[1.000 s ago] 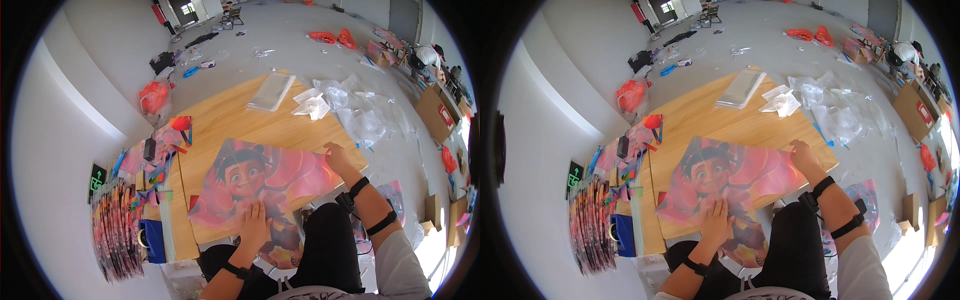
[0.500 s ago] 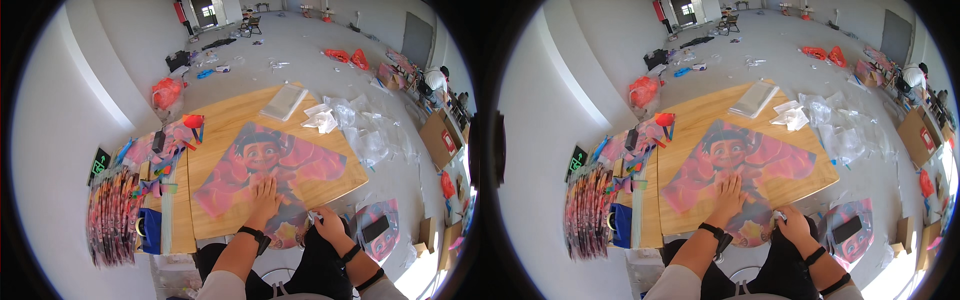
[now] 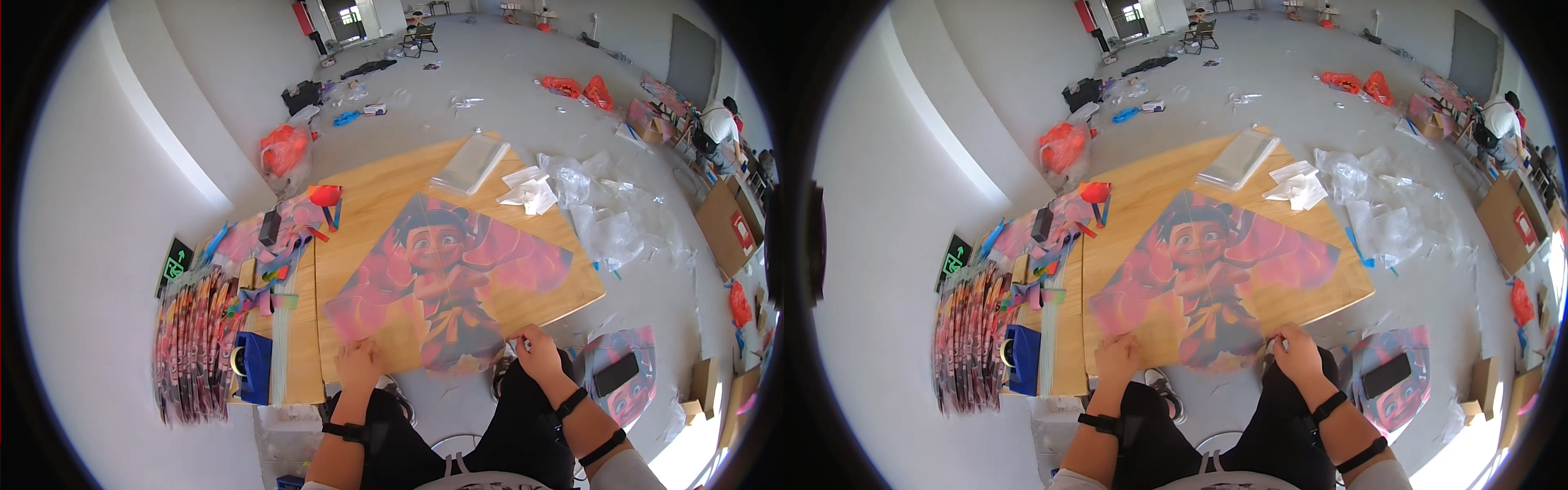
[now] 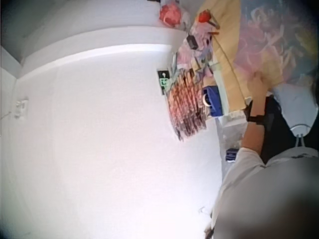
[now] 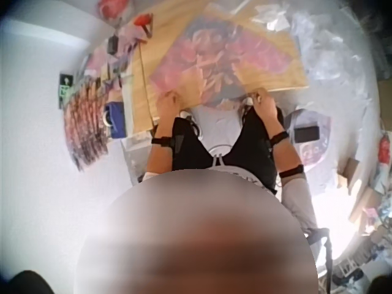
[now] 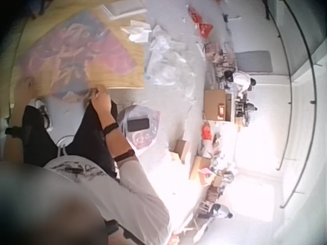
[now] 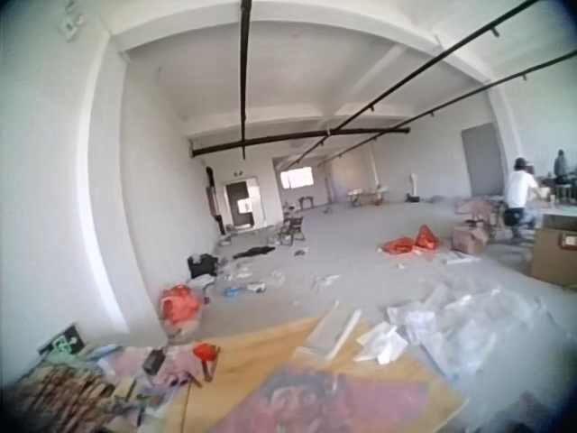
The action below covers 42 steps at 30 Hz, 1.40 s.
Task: The person is assembling a kite by attaching support rods and tape to the kite fabric.
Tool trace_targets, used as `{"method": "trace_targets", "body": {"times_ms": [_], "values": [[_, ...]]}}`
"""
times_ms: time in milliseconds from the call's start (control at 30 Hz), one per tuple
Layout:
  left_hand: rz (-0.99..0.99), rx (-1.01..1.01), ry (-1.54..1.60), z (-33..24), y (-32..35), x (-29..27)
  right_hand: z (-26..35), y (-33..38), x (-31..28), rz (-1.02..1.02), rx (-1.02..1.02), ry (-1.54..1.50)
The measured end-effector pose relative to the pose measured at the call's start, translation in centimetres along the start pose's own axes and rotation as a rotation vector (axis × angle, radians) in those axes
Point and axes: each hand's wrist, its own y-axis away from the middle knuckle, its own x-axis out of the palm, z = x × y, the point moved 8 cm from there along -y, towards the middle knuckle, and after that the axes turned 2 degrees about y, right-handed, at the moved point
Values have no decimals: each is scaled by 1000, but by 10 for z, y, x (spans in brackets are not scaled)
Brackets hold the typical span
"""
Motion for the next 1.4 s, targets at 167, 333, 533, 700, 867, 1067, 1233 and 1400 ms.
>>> {"method": "trace_targets", "body": {"times_ms": [167,333,533,700,867,1067,1233,1400], "values": [[-137,9,-265,17,24,-10,6,-3,8,-4,-82,39],[-122,-22,-253,35,14,-2,24,3,7,2,-234,66],[-284,-338,-428,70,20,-36,35,18,16,116,-347,320],[-205,150,-224,6,-3,-13,31,20,29,255,-376,398],[33,480,7,-113,-15,57,34,21,32,246,-394,429],[1,529,-74,-167,-43,90,40,20,31,200,-440,468],[48,443,-151,-159,-53,109,41,17,25,146,-462,378],[66,429,-172,-149,-54,107,29,7,10,41,-330,184]]}}
